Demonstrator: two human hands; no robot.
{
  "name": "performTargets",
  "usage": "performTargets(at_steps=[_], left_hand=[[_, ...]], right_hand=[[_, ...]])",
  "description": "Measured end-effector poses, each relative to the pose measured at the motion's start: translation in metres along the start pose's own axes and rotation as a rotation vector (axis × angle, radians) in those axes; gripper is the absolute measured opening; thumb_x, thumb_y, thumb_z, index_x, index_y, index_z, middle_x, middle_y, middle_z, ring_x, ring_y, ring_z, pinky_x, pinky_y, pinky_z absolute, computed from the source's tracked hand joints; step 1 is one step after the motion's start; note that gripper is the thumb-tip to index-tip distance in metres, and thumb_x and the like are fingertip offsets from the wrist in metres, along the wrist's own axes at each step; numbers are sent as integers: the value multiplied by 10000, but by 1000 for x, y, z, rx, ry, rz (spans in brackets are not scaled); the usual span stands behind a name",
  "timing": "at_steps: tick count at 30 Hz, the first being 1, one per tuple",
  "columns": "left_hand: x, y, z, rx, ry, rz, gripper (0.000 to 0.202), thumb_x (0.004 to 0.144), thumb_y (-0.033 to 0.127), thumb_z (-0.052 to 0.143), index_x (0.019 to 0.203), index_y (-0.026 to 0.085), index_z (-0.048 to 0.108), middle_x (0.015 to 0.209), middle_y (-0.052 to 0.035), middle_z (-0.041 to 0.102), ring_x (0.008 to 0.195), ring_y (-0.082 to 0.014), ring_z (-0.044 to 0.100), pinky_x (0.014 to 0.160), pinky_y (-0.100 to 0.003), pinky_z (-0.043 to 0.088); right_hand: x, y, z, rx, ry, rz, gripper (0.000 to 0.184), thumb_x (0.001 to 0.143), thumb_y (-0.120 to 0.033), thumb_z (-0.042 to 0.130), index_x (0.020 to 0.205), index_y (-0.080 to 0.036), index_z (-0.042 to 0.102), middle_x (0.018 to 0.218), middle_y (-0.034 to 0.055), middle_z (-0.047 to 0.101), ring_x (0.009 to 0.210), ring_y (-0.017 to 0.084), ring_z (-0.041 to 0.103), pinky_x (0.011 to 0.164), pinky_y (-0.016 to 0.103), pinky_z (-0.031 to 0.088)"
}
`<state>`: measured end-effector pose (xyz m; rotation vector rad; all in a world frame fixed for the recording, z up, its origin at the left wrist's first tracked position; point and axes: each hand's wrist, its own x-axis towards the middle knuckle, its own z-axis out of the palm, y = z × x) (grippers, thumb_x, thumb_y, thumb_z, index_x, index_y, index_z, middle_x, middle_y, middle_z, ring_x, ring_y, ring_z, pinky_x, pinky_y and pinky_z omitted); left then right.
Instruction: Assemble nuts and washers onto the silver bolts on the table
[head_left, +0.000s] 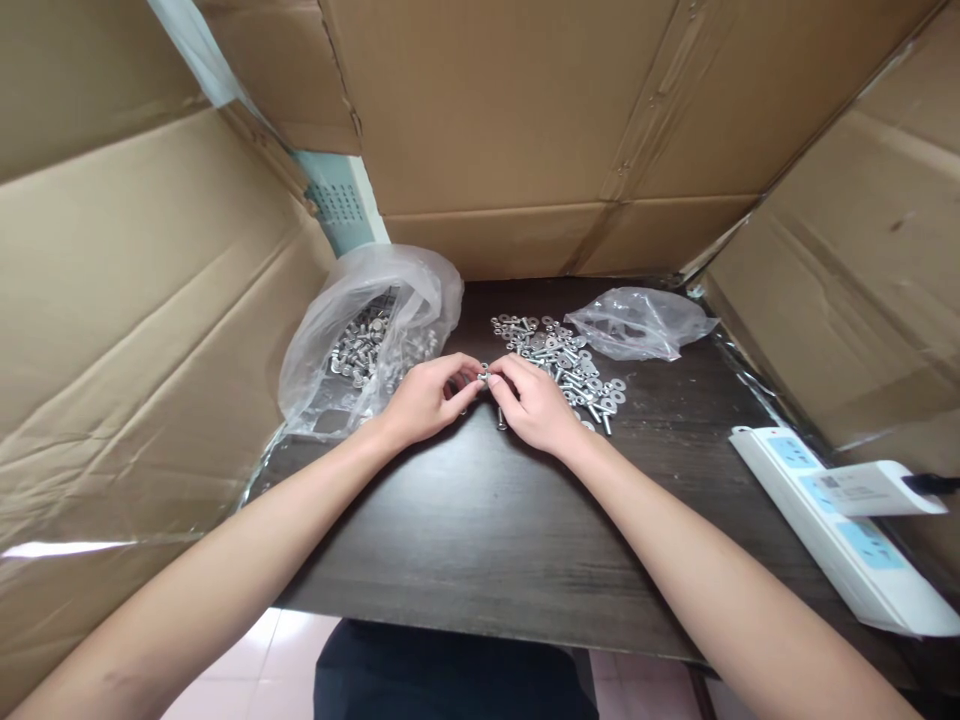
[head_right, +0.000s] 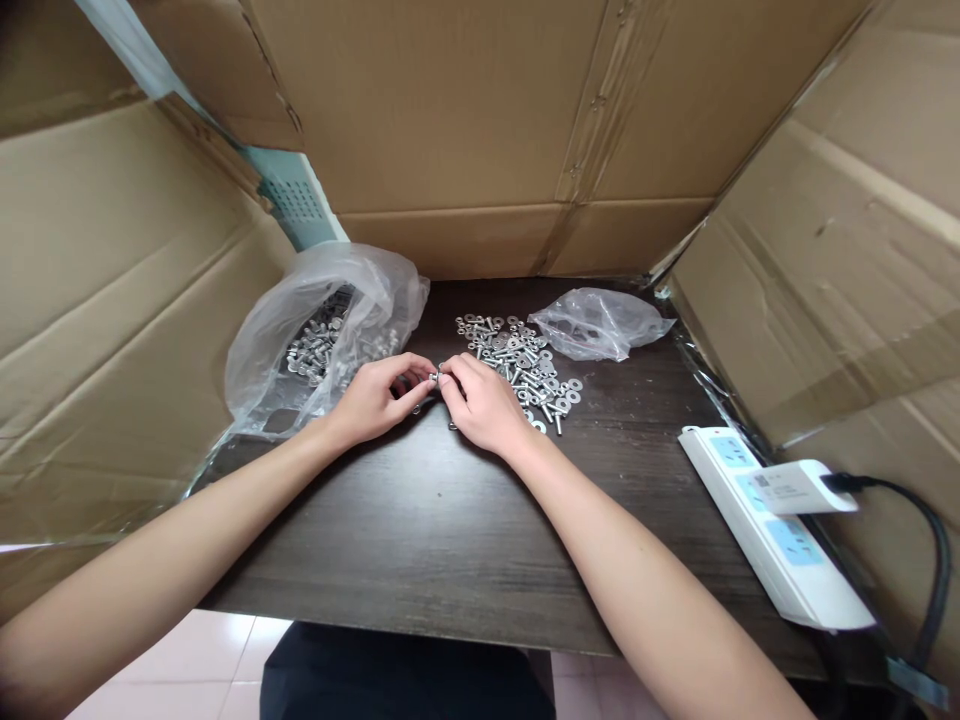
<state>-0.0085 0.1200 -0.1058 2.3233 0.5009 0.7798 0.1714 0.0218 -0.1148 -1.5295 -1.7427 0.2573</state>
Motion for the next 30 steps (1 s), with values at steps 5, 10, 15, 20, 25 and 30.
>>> performTargets(at_steps=[5,10,15,20,25,30], left_hand=[[0,1,0,-4,1,-4,154,973,276,633,1081,178,683,954,-35,750,784,-142,682,656,-229,540],[0,1,0,-2,2,-16,159,972,283,636,1084,181,684,953,-37,750,788,-149,685,658,-237,545],[0,1,-1,1,-5,-11,154,971,272,628,1081,178,683,961,-43,754,789,-150,689,655,-237,548],[0,1,-1,-1,0,-13,162,976,286,630,1085,178,683,957,-44,755,802,-156,698,660,-238,552],[0,1,0,-2,-6,-11,158,973,273,632,1088,177,683,953,-38,752,789,-145,687,652,-226,544],[0,1,-1,-6,-1,-23,164,974,289,634,1087,180,683,953,-40,750,796,-152,689,654,-234,543]], right_hand=[[-1,-2,-1,7,0,24,172,1032,-315,457,996,-213,590,995,71,669,901,226,630,798,364,449],[-1,-2,-2,16,-3,33,106,997,-286,500,1037,-218,572,993,64,674,863,221,628,772,362,456],[0,-1,-2,8,-12,34,112,1010,-289,490,1026,-218,575,1010,70,674,888,226,628,795,366,457],[0,-1,-1,-5,-10,19,173,1040,-310,451,999,-214,589,1005,78,671,916,231,626,814,365,453],[0,-1,-1,-8,-11,18,188,1044,-312,444,985,-212,591,994,76,671,906,227,623,811,366,454],[-1,-2,-2,8,-4,26,130,1012,-301,485,1012,-215,582,988,70,666,876,223,625,780,364,457]])
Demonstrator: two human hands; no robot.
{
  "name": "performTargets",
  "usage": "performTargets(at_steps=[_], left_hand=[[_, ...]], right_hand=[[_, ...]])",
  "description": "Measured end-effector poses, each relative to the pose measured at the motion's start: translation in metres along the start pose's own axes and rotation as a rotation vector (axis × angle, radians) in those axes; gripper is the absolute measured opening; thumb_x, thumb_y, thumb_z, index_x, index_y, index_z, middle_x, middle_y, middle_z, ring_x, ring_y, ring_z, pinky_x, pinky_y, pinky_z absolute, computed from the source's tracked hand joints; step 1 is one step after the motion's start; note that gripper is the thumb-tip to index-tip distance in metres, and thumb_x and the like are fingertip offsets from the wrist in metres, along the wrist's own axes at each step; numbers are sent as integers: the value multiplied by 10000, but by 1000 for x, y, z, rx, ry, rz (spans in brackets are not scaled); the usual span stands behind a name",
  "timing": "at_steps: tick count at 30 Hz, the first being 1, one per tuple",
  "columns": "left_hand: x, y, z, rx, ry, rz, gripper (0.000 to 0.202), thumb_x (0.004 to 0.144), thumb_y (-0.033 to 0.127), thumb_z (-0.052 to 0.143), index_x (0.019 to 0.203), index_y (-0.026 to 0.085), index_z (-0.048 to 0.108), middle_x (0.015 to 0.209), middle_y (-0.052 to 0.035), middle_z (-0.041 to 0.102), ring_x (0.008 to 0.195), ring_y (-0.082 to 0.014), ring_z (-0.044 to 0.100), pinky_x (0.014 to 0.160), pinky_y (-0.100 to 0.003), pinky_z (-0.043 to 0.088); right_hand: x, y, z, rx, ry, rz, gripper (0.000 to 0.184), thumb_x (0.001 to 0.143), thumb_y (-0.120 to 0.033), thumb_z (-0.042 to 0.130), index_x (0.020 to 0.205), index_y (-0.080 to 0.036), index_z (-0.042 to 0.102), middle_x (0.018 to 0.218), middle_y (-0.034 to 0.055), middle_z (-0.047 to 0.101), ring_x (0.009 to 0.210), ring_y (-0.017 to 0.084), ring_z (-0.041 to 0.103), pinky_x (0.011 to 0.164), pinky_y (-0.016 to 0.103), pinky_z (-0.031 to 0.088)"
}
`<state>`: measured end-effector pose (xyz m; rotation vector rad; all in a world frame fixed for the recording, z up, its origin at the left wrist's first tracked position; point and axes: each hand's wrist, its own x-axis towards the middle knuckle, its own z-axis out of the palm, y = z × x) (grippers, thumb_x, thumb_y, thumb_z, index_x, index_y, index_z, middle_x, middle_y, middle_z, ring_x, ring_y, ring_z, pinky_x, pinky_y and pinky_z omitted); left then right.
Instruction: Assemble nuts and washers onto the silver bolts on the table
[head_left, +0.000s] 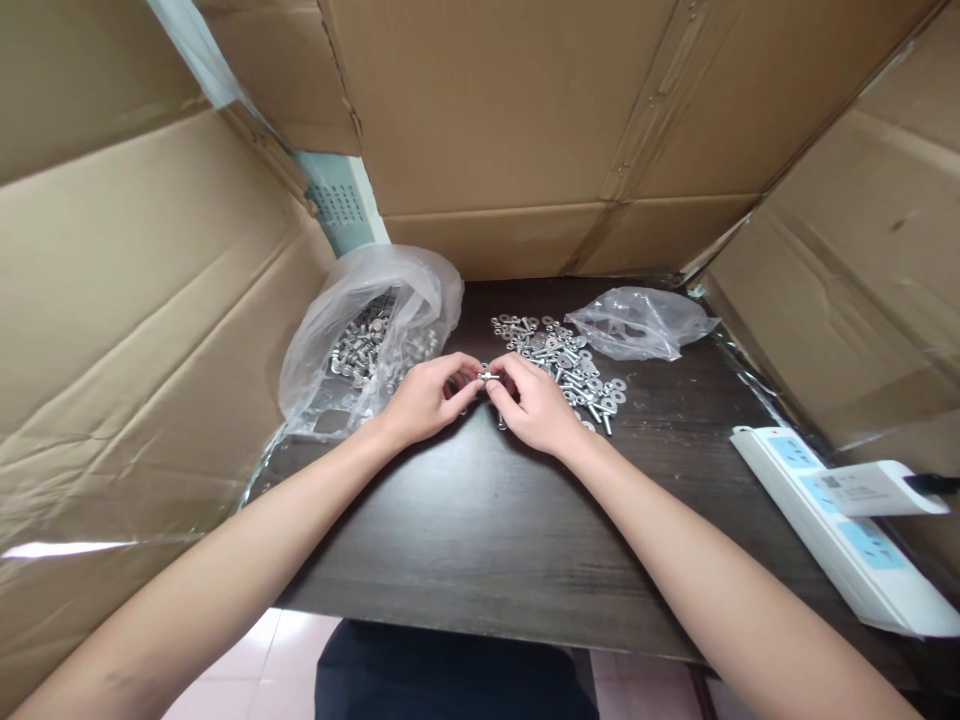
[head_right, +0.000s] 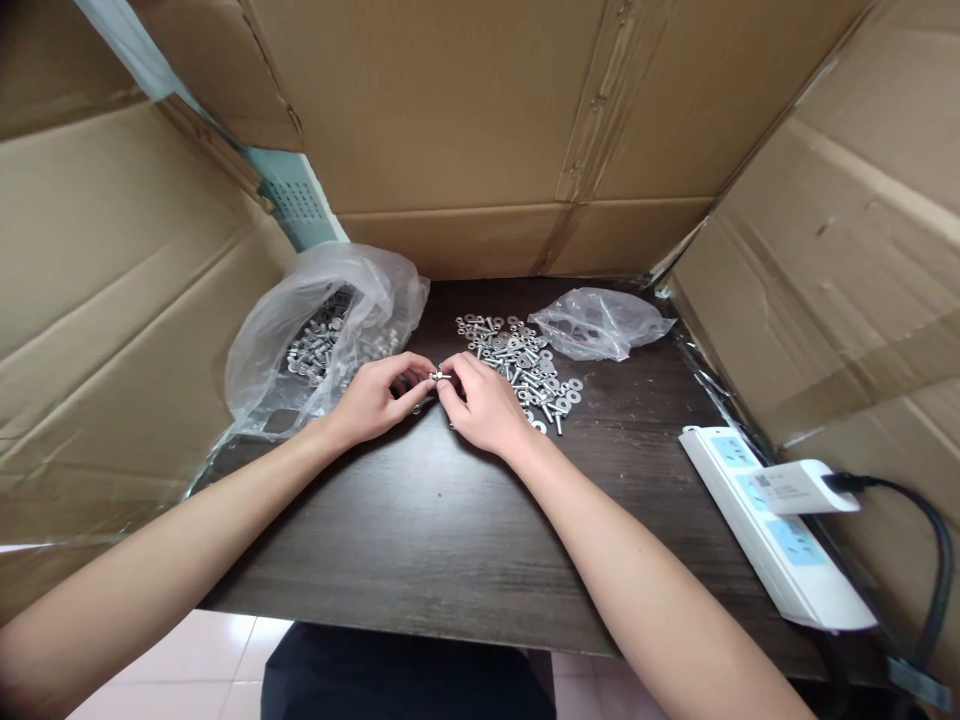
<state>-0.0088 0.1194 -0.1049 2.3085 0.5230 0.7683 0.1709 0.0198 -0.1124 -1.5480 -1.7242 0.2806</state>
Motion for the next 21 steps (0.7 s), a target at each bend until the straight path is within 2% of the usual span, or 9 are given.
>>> performTargets(at_steps=[8,16,21], left_hand=[[0,0,0,3,-3,8,160,974,288,629,1085,184,682,955,-43,753,801,-157,698,649,-237,549],[0,-1,0,5,-4,14,158,977,283,630,1086,181,681,957,-40,753,800,-152,693,663,-237,549],[0,0,0,-5,-1,-2,170,977,304,627,1084,183,682,952,-45,752,800,-161,695,659,-245,554]], right_hand=[[0,1,0,0,-5,-5,105,1001,-280,489,1023,-223,575,1003,68,660,890,227,624,792,370,460],[1,2,1,-15,-5,-12,192,1047,-315,442,988,-213,593,992,76,666,910,229,622,815,371,457],[0,-1,0,0,-3,9,123,1009,-299,496,1029,-218,587,999,68,676,876,223,629,777,363,458]])
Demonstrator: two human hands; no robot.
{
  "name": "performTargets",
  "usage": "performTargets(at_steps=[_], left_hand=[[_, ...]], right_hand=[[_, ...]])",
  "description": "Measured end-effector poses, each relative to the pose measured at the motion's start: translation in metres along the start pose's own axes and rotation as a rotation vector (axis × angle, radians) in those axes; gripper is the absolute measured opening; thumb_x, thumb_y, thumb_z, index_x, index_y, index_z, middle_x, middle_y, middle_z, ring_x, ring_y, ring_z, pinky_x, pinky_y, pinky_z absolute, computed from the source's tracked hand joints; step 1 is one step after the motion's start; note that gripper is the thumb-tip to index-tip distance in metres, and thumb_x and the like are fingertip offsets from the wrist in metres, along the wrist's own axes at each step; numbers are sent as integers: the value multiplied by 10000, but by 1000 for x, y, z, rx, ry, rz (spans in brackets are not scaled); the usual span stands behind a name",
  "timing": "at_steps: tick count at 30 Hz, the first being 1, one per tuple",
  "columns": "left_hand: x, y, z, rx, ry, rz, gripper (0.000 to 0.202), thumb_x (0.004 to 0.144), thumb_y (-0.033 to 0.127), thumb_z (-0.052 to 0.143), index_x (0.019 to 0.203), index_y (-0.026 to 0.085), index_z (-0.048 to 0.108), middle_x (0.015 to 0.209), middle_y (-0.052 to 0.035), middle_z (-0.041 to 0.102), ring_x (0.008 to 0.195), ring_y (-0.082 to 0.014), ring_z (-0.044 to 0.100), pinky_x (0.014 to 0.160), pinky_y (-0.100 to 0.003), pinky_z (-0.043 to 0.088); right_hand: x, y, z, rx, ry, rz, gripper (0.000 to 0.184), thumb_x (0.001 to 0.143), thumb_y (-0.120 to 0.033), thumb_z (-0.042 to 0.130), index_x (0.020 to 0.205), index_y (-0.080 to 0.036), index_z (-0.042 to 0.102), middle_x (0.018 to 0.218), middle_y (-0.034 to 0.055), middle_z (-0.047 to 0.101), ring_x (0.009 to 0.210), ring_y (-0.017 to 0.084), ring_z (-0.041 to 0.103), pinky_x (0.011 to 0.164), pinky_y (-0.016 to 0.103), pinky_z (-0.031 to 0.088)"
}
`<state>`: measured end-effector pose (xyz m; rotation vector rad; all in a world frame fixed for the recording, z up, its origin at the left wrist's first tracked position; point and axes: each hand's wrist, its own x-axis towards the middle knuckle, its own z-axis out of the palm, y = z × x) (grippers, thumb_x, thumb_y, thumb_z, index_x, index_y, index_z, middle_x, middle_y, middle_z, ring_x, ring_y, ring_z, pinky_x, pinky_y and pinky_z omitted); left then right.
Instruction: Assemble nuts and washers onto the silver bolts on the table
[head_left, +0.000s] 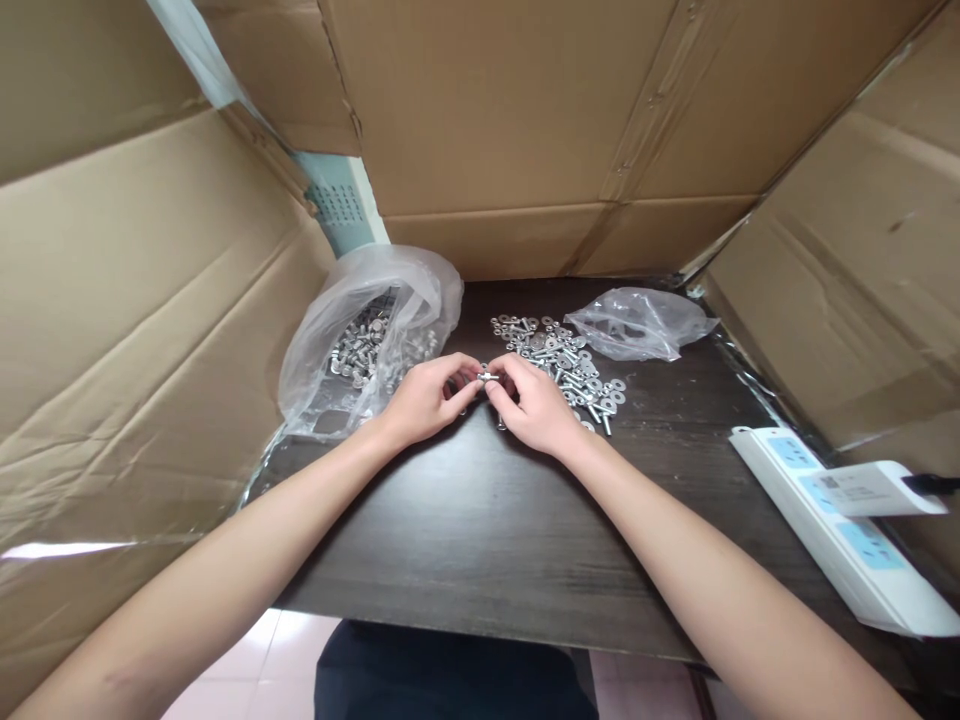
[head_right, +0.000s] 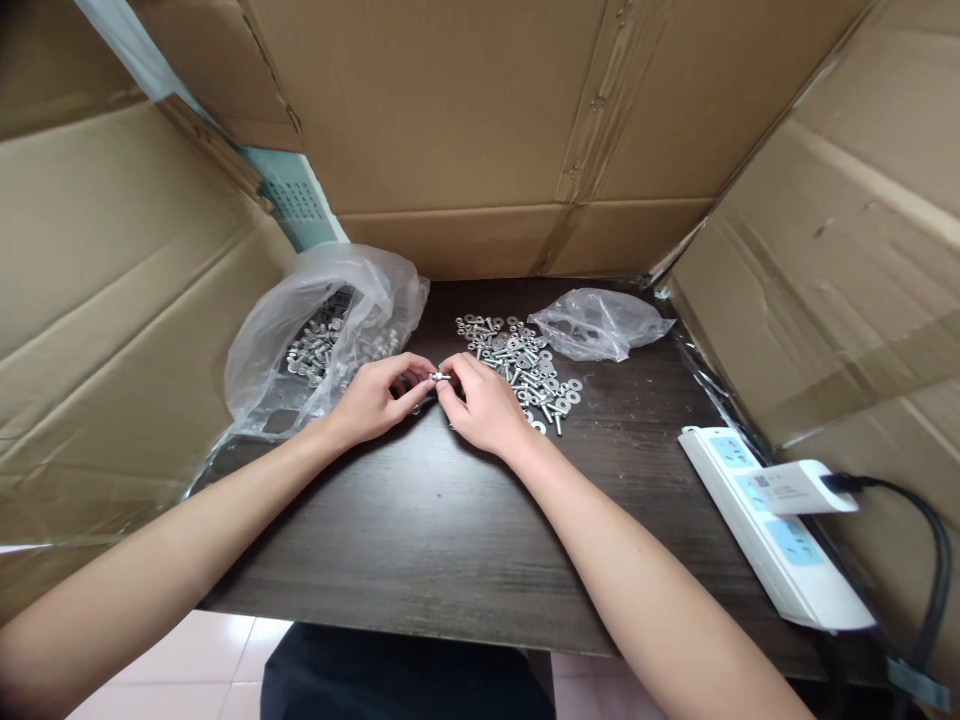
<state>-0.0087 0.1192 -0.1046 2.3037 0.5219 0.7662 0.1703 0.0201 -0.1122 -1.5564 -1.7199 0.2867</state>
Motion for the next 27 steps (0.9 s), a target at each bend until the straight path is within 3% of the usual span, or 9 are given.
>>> performTargets(at_steps=[27], left_hand=[[0,-1,0,8,-7,10,173,979,291,625,1091,175,688,959,-42,755,796,-152,692,658,-236,546]], right_hand=[[1,2,1,-18,-11,-19,185,1034,-301,455,940,-213,588,942,68,662,894,231,612,809,361,443]])
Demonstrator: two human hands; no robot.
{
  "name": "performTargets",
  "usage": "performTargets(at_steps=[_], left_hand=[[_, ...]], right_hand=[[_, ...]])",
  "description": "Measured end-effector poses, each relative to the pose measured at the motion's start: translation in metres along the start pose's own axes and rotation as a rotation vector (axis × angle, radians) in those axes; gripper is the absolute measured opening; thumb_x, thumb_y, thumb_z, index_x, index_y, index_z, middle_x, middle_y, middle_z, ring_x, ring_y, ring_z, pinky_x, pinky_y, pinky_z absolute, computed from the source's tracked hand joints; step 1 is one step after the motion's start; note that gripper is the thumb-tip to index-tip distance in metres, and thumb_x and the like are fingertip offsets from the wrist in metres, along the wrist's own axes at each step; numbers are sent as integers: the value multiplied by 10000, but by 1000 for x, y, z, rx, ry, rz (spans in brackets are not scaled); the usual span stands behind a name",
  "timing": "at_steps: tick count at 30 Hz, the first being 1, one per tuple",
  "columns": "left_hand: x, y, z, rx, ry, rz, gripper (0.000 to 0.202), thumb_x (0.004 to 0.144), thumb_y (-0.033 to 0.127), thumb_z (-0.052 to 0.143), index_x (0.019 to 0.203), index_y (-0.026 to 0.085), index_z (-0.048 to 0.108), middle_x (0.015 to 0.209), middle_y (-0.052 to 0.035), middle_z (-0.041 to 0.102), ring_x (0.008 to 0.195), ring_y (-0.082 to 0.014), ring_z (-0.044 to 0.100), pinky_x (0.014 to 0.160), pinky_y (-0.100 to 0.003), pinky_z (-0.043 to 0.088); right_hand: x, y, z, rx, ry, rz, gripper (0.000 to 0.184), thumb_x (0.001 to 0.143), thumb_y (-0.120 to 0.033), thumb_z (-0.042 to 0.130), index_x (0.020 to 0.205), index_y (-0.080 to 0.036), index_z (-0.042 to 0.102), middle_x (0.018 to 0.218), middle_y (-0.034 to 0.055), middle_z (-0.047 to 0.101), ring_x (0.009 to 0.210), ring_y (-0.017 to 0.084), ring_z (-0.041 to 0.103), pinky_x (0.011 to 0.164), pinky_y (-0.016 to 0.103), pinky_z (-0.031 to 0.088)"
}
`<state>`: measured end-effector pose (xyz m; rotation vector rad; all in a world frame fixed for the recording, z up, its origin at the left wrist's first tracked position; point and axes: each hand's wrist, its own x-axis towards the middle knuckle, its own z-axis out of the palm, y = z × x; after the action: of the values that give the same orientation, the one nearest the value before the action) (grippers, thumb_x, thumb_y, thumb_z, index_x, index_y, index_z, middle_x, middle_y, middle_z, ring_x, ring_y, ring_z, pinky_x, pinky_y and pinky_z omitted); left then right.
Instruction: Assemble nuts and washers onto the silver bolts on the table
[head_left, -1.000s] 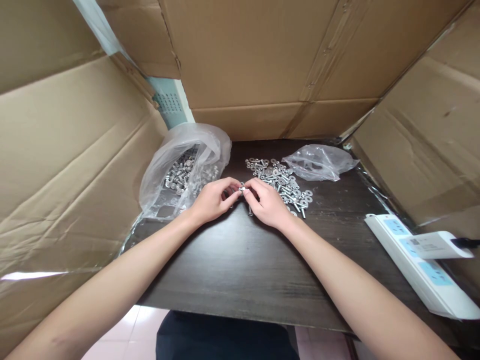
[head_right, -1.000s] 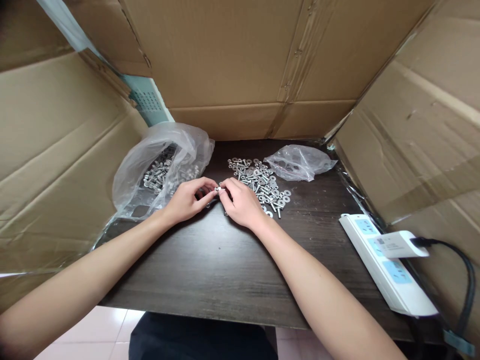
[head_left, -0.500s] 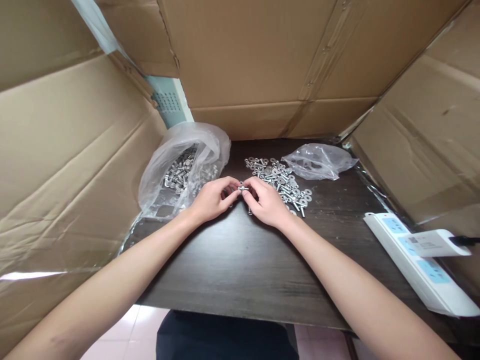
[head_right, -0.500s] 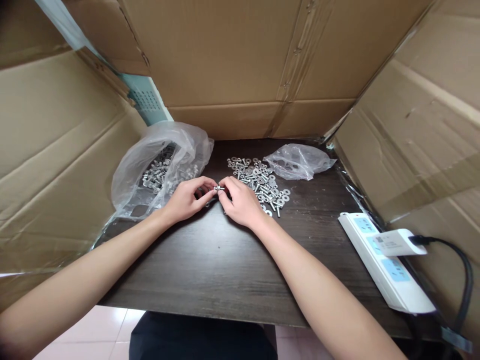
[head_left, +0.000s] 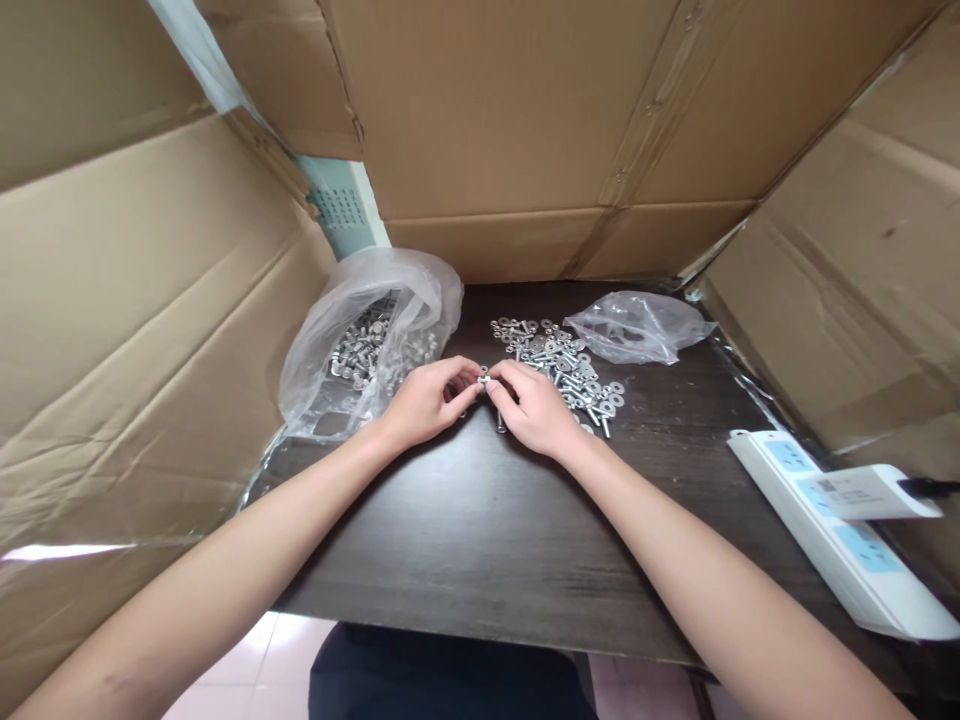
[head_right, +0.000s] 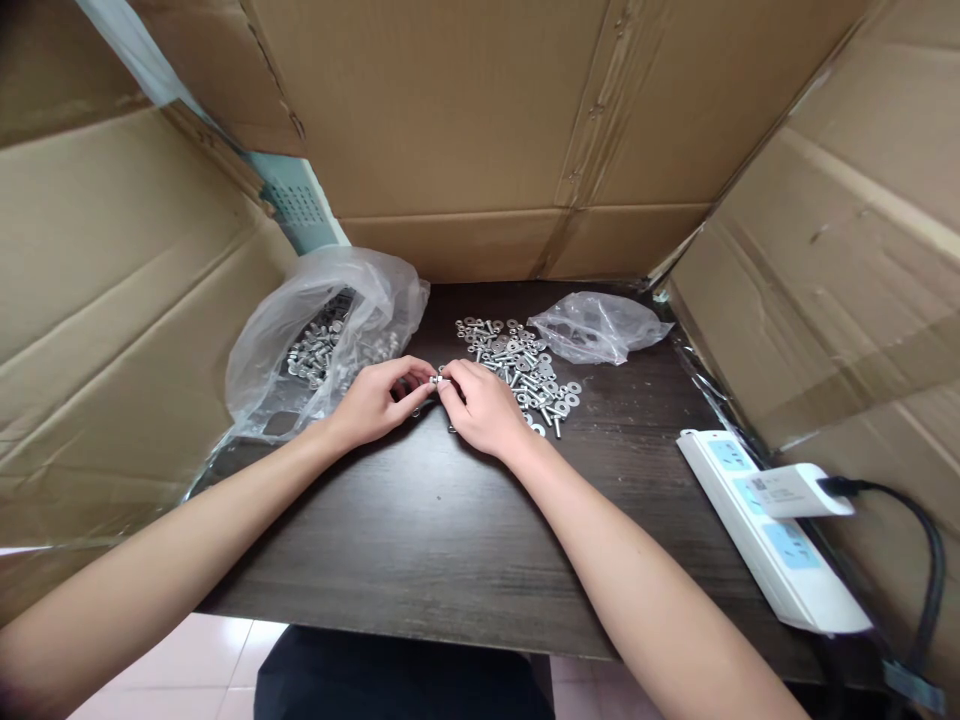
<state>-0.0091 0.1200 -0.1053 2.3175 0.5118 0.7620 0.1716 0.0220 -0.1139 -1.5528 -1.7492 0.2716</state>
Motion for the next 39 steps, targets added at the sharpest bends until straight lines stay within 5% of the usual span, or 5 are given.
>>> performTargets(at_steps=[9,39], left_hand=[[0,0,1,-10,13,0,160,972,277,635,1087,177,683,951,-31,753,789,-142,690,654,-224,536],[-1,-1,0,5,4,10,160,975,277,641,1094,179,685,965,-36,755,799,-145,693,664,-230,545]], right_hand=[[-2,-1,0,28,22,6,110,983,-278,523,1046,-209,583,980,63,674,827,211,616,743,344,441],[0,1,1,-31,-6,-11,210,1038,-305,441,917,-213,587,918,74,674,887,239,610,817,372,441]])
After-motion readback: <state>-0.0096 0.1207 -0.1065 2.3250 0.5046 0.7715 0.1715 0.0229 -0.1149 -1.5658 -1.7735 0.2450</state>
